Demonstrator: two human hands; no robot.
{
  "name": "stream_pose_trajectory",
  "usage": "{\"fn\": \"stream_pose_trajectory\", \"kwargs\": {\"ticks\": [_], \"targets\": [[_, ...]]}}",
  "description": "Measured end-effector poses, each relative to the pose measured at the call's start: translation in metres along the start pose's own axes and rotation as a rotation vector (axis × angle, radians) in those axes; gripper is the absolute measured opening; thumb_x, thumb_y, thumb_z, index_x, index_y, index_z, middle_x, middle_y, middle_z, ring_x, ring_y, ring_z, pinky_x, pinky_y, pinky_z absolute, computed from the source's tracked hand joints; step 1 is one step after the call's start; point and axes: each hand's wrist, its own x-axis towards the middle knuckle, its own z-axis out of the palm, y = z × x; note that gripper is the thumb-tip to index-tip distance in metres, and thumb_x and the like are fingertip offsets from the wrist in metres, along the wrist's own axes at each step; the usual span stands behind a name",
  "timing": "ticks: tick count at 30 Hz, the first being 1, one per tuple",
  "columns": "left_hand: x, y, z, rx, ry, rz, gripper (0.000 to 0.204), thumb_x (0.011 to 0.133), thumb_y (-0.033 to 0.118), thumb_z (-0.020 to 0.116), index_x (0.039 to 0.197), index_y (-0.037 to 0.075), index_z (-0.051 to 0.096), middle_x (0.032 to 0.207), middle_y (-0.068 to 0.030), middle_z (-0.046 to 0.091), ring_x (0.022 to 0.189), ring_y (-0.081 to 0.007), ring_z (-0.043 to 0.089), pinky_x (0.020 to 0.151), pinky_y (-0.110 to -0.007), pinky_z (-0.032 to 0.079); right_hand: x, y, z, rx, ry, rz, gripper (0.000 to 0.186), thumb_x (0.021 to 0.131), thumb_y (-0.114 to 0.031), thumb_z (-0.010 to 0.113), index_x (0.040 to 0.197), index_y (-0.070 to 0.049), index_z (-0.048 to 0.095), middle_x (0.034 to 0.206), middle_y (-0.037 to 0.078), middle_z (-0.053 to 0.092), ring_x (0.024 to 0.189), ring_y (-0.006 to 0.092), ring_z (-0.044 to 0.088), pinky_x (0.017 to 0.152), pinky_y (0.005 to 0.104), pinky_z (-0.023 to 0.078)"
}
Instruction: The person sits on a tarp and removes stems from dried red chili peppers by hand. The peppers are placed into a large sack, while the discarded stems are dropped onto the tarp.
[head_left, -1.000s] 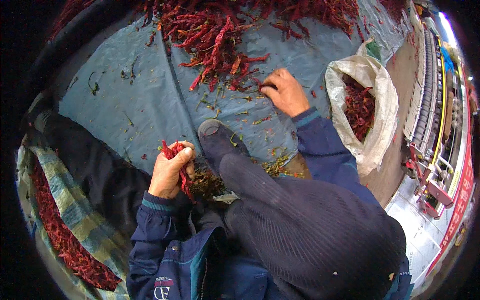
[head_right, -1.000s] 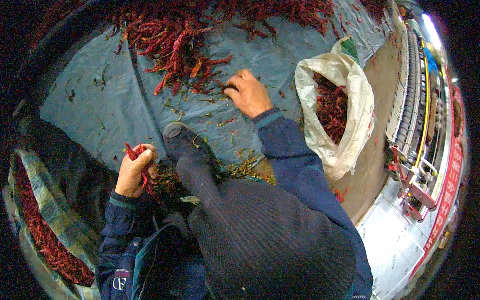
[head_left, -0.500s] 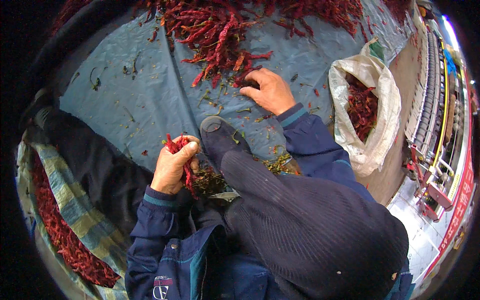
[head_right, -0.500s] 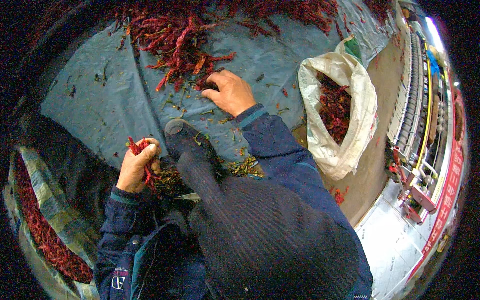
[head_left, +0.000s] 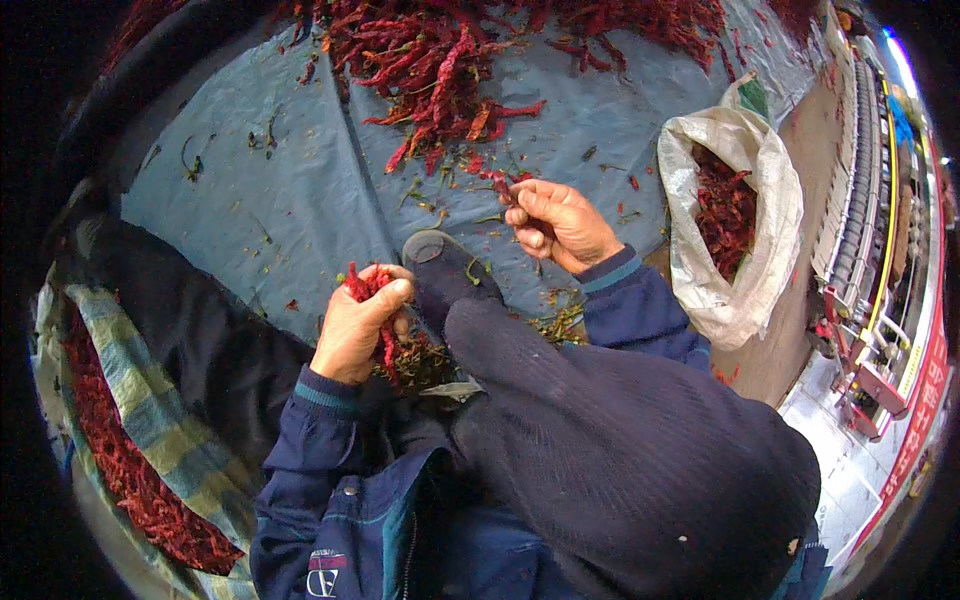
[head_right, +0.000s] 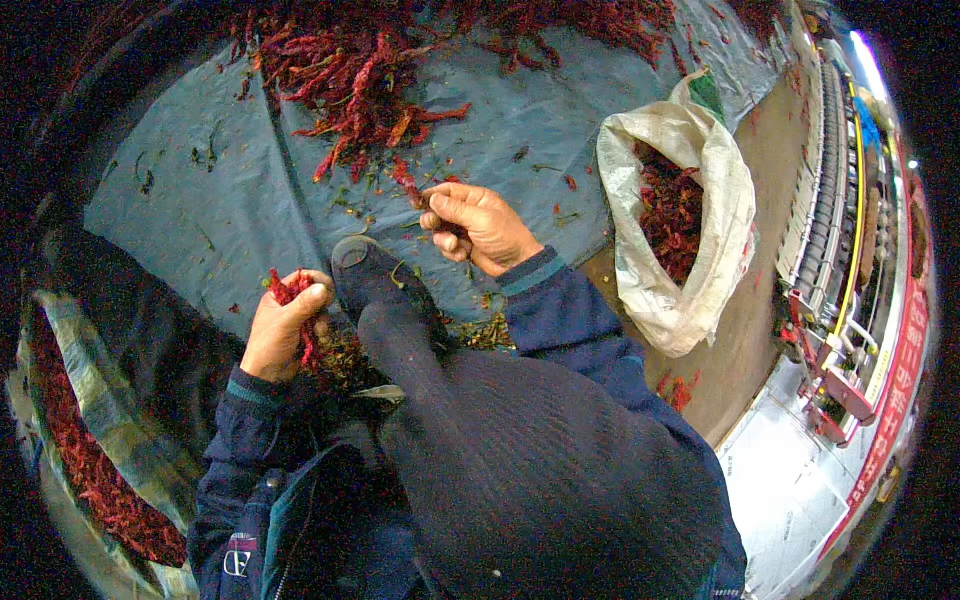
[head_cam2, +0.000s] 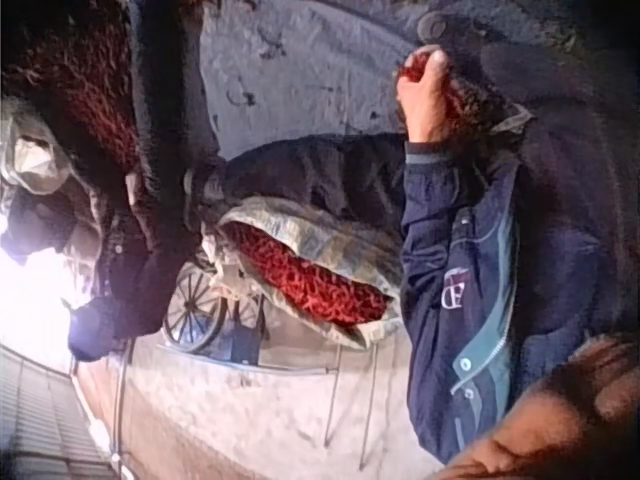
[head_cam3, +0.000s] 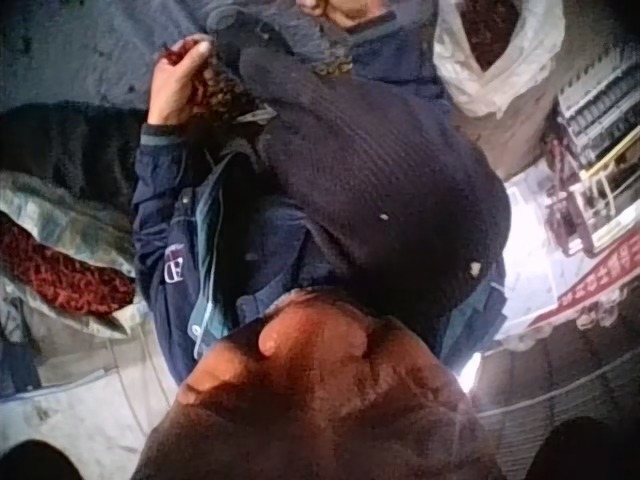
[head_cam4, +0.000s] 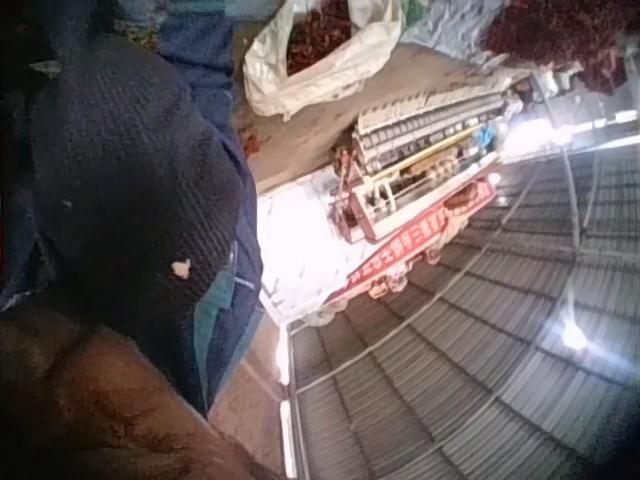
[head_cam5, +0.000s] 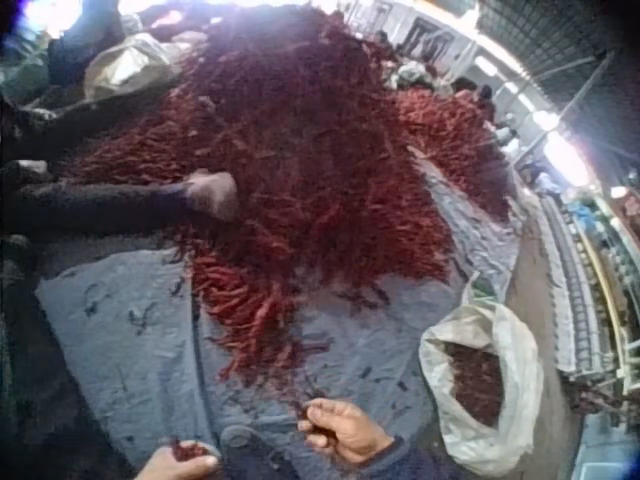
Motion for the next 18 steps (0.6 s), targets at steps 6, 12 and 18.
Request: {"fn": "stream_pose_trajectory", "kwargs": {"ticks": [6, 12, 18], "targets": [[0.02, 0.014, 0.027, -0.032, -0.071, -0.049, 0.029, 0.098, 0.032, 0.065, 0.111, 0.006, 0.065, 0.082, 0.0006, 0.061, 0.057, -0.0086, 0.053, 0.051, -0.025, 0.043, -0.013, 0.011, 0.044, -0.554, -0.123, -0.055, 0.02, 0.1, -0.02, 0.063, 0.113, -0.007, 0.071, 0.083, -0.003, 0.065, 0.071, 0.0035, 0.058, 0.059, 0.0211, 0.047], [0.03, 0.0, 0.023, -0.24, -0.161, -0.097, 0.028, 0.098, 0.031, 0.066, 0.112, 0.007, 0.062, 0.082, -0.0005, 0.063, 0.056, -0.0079, 0.052, 0.049, -0.023, 0.042, -0.016, 0.028, 0.059, -0.926, -0.147, -0.26, 0.016, 0.096, -0.014, 0.066, 0.105, -0.002, 0.071, 0.094, 0.004, 0.072, 0.091, 0.0122, 0.066, 0.082, 0.0299, 0.052], [0.035, -0.007, 0.013, -0.325, -0.277, -0.067, 0.025, 0.098, 0.031, 0.063, 0.108, 0.008, 0.061, 0.074, 0.0012, 0.056, 0.055, -0.0078, 0.047, 0.049, -0.024, 0.039, -0.023, 0.025, 0.06, -0.86, -0.12, -0.193, 0.016, 0.097, -0.016, 0.065, 0.104, -0.003, 0.071, 0.089, 0.003, 0.071, 0.084, 0.0128, 0.065, 0.077, 0.0294, 0.053]]}}
